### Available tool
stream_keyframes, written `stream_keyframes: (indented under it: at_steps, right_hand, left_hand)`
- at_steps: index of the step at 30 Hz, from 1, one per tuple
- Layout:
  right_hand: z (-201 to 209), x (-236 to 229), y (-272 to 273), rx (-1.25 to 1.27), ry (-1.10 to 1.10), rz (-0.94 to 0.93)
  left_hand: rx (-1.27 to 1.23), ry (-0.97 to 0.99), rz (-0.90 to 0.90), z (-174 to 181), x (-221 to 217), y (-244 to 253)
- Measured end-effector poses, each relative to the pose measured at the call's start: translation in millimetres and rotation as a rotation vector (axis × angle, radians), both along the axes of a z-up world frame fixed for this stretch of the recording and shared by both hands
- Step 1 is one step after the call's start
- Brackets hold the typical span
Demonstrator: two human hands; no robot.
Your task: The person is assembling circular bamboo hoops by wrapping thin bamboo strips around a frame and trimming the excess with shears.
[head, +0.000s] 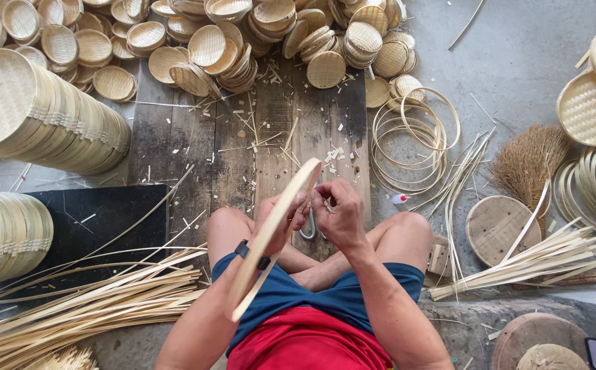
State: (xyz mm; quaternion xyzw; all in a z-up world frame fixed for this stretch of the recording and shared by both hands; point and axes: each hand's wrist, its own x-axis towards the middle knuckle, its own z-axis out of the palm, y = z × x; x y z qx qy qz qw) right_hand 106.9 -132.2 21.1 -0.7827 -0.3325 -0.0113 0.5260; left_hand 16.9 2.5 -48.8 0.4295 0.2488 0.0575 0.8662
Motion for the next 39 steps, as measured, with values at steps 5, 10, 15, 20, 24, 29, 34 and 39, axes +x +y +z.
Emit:
stream_keyframes:
  at_steps: [5, 10, 15, 20, 24, 29, 34, 39]
  right_hand:
    - [6, 4, -5, 0.004, 0.232, 0.079]
    - [-9, 8, -8, -0.093, 0.244, 0.272]
    - [-6, 26, -33, 0.296, 0.228, -0.089]
    - [10, 21, -54, 0.313, 0.097, -0.081]
    - [-4, -8, -16, 0.202, 0.753, 0.187]
    - [-9, -28, 7, 0.143, 0.592, 0.277]
    - [-1, -52, -23, 0.079, 0.636, 0.561]
    - [-12, -37, -45, 0.163, 0.722, 0.554]
  left_hand:
    - [-0.171, 0.156, 0.050, 15, 5, 4]
    - [-0.229, 0.096, 0.061, 30, 6, 6]
    - [0.771, 0.066, 0.360, 39, 5, 48]
    - [1.344, -0.160, 0.678, 53, 5, 71]
    - [1.526, -0.445, 0.414, 59, 14, 26]
    - [1.567, -0.412, 0.323, 61, 7, 14]
    - [1.345, -0.204, 0.349, 60, 5, 44]
    - [0.648, -0.026, 0.127, 70, -16, 66]
